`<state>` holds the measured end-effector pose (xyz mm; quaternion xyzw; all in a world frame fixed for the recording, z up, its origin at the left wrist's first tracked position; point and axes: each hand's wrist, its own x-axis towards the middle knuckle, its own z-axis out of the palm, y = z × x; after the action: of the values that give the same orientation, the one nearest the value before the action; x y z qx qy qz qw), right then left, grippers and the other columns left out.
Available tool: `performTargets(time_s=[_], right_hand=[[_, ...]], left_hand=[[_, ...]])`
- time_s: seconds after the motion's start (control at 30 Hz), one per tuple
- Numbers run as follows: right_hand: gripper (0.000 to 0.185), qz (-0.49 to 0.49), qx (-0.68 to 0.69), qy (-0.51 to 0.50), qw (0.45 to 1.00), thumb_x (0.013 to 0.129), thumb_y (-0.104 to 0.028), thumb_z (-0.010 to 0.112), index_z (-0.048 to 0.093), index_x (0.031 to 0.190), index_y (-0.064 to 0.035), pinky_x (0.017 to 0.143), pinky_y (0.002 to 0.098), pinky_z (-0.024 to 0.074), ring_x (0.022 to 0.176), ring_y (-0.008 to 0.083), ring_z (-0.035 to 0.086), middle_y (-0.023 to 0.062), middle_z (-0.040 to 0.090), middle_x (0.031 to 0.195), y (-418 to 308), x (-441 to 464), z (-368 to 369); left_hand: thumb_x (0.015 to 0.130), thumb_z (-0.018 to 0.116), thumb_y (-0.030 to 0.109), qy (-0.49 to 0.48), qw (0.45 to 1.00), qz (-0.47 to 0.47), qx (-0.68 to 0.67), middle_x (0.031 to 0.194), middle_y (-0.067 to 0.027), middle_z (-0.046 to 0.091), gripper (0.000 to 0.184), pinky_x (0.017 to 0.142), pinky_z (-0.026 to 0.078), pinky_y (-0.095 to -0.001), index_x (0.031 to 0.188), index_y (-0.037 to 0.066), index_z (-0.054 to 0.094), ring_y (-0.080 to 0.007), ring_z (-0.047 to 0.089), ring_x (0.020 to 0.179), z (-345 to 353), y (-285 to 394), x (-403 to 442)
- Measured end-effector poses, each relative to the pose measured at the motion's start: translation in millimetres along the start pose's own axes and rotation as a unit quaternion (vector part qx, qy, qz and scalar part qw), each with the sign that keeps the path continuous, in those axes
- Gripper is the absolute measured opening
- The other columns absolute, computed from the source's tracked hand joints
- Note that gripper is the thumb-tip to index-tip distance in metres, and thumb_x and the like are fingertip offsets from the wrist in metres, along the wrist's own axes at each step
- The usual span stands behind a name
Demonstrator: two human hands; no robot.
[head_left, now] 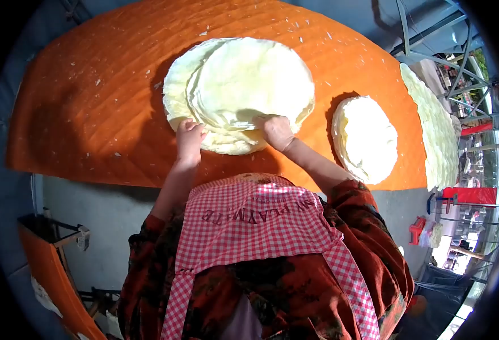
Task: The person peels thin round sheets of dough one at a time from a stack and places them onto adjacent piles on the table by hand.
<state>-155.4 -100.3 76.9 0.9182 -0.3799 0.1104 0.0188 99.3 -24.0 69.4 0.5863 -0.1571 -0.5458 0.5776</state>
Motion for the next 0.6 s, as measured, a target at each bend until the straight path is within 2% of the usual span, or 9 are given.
performTargets(time_s=[0.07, 0.13, 0.33, 0.43, 0.53, 0.6], right_hand=[[0.021, 0.019, 0.010, 0.010, 1.000, 0.074, -0.010, 0.053, 0.065, 0.091, -0.0130, 0.056, 0.0396, 0.0501, 0.061, 0.0273, 0.063, 0.0105, 0.062, 0.065, -5, -1, -5], [0.025, 0.045, 0.049, 0.013, 0.998, 0.074, -0.008, 0.052, 0.067, 0.094, -0.0141, 0.058, 0.0400, 0.0505, 0.064, 0.0295, 0.063, 0.0124, 0.064, 0.069, 3, 2, -9], [0.023, 0.091, 0.088, 0.014, 0.992, 0.076, -0.010, 0.053, 0.070, 0.091, -0.0142, 0.061, 0.0414, 0.0503, 0.067, 0.0317, 0.063, 0.0149, 0.065, 0.074, 12, 13, -23], [0.022, 0.093, 0.096, 0.008, 0.991, 0.077, -0.011, 0.054, 0.070, 0.091, -0.0124, 0.061, 0.0419, 0.0499, 0.068, 0.0327, 0.063, 0.0160, 0.064, 0.074, 15, 14, -24], [0.022, 0.084, 0.080, 0.016, 0.993, 0.076, -0.010, 0.054, 0.069, 0.092, -0.0120, 0.060, 0.0421, 0.0497, 0.067, 0.0325, 0.063, 0.0154, 0.064, 0.074, 16, 18, -29], [0.023, 0.068, 0.058, 0.034, 0.995, 0.076, -0.009, 0.054, 0.068, 0.094, -0.0117, 0.059, 0.0418, 0.0497, 0.066, 0.0316, 0.063, 0.0146, 0.064, 0.073, 13, 22, -48]], left_hand=[[0.086, 0.058, 0.005, -0.002, 1.000, 0.004, 0.027, 0.110, -0.0088, 0.049, 0.040, 0.086, 0.050, -0.0325, 0.121, 0.000, 0.040, -0.0179, 0.055, 0.093, 4, 3, 0], [0.087, 0.057, 0.006, -0.008, 0.999, 0.004, 0.040, 0.110, -0.0094, 0.049, 0.038, 0.084, 0.051, -0.0322, 0.120, -0.001, 0.041, -0.0175, 0.055, 0.093, 8, 10, -1], [0.089, 0.056, 0.007, -0.014, 0.998, 0.023, 0.057, 0.100, -0.0091, 0.054, 0.032, 0.079, 0.052, -0.0307, 0.116, -0.001, 0.044, -0.0185, 0.058, 0.086, 16, 17, -5], [0.089, 0.055, 0.008, -0.062, 0.997, -0.025, 0.046, 0.097, -0.0094, 0.056, 0.025, 0.078, 0.052, -0.0306, 0.111, 0.000, 0.047, -0.0199, 0.060, 0.085, 17, 24, -7], [0.090, 0.053, 0.011, -0.040, 0.998, -0.007, 0.047, 0.100, -0.0141, 0.057, 0.019, 0.082, 0.052, -0.0341, 0.105, 0.000, 0.048, -0.0240, 0.060, 0.089, 18, 9, 0], [0.089, 0.050, 0.011, -0.113, 0.990, -0.075, -0.047, 0.103, -0.0175, 0.057, 0.020, 0.087, 0.051, -0.0381, 0.103, -0.003, 0.048, -0.0278, 0.059, 0.094, 15, 8, 2]])
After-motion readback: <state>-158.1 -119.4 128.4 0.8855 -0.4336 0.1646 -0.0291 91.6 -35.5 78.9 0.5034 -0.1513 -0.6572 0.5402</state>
